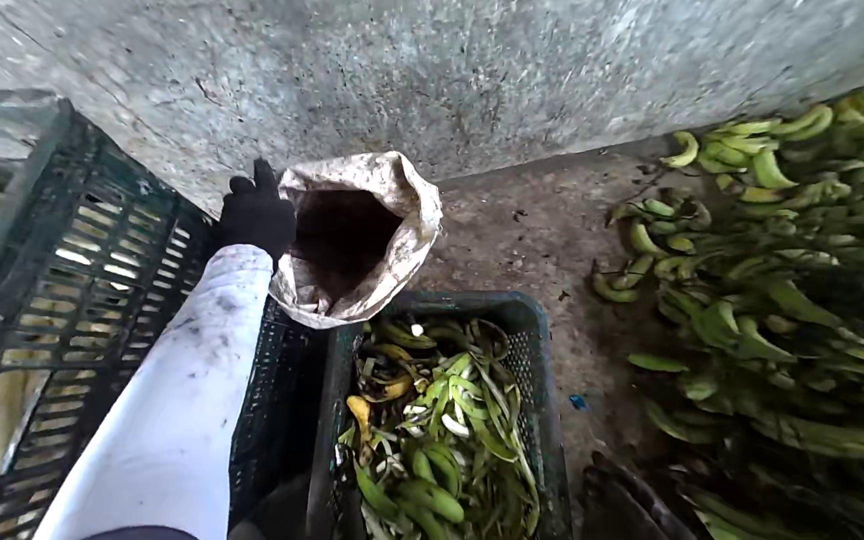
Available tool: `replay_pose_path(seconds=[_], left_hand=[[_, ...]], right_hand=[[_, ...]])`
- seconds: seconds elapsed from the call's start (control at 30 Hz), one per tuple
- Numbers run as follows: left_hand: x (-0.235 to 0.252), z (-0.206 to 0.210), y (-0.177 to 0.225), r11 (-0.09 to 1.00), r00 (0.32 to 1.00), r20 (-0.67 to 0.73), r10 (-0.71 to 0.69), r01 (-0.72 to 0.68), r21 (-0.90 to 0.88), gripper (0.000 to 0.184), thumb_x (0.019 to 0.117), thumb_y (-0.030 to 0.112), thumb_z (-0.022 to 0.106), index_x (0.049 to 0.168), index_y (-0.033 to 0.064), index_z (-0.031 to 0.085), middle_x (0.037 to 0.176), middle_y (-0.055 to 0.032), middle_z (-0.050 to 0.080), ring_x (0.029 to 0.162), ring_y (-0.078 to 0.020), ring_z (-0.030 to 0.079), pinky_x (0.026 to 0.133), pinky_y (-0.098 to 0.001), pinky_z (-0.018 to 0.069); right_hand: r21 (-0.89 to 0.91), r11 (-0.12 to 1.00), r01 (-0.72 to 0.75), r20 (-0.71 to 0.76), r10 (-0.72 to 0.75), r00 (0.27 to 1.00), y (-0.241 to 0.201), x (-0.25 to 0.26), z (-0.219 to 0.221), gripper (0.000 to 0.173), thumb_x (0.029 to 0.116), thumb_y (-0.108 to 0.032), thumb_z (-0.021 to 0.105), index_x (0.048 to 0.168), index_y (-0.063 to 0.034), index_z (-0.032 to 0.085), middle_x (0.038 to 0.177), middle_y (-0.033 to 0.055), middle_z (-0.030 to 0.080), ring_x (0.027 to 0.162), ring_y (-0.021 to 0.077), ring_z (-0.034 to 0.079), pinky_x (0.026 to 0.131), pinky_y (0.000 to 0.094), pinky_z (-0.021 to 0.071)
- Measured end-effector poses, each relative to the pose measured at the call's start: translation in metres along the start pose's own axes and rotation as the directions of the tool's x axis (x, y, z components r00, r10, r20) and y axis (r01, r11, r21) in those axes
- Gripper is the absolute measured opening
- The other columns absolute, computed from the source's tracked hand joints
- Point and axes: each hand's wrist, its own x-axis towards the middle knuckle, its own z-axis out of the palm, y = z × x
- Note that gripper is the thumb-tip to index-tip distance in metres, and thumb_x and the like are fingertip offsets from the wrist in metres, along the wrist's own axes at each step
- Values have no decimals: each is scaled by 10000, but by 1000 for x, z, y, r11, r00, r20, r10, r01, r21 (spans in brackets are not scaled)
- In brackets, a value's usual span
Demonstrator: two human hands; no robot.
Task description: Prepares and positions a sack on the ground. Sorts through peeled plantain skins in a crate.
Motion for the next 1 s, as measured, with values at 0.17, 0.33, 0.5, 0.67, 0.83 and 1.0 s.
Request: replay_pose_path(seconds=[0.17, 0.33, 0.5, 0.67, 0.83, 1.0], left_hand=[[-50, 17, -5, 953, 893, -341, 295, -299, 40, 852, 927, 656, 509, 1615, 197, 306, 1564, -235, 405, 1375, -465, 450, 1049, -668, 381], [-218, 48, -29, 814, 834, -317, 452, -531, -236, 483, 1027, 518, 519, 1368, 192, 621, 1319, -120, 639, 1179, -301, 638, 949, -559, 533], [-402, 47, -58, 875, 874, 484, 48, 198, -442, 486, 1045, 532, 476, 1332, 172, 633, 1093, -151, 720, 976, -337, 707, 854, -631, 557], [-490, 44, -60, 839, 788, 595, 161, 208, -502, 607, 1066, 388, 496, 1593, 126, 346, 1458, -198, 548, 1310, -345, 569, 1083, -574, 458], [-527, -79, -143, 707, 954, 273, 126, 107, -699, 305, 1063, 371, 532, 1235, 186, 703, 975, -13, 731, 821, -127, 686, 772, -401, 589], [-581, -90, -307, 699, 946, 158, -284, 316, -642, 440, 1027, 513, 546, 1066, 117, 735, 955, -65, 745, 893, -215, 718, 841, -535, 581]], right_hand=[[-88, 977, 194, -27, -197, 980, -11, -26, -2, 450, 1062, -255, 504, 1445, -21, 520, 1311, 79, 659, 1071, 120, 687, 905, 306, 596], [-100, 870, 483, 37, -482, 875, -11, -63, -6, 421, 1060, -247, 484, 1383, 13, 556, 1303, 69, 652, 1059, 97, 682, 897, 281, 597], [-287, 730, 621, 201, -588, 784, 8, -91, 6, 371, 1050, -240, 507, 1310, -19, 652, 1292, 102, 676, 1091, 116, 676, 949, 303, 572], [-476, 545, 690, 308, -632, 711, 12, -126, 38, 342, 1048, -258, 521, 1279, -79, 700, 1257, 135, 697, 1150, 216, 672, 1015, 431, 529], [-518, 440, 734, 427, -611, 667, 39, -140, 49, 396, 1054, -255, 495, 1374, -66, 630, 1334, 193, 650, 1196, 317, 651, 1033, 534, 507], [-676, 291, 677, 514, -473, 716, 27, -134, 74, 400, 1073, -196, 452, 1444, -121, 585, 1378, 237, 613, 1253, 464, 589, 1043, 703, 411]])
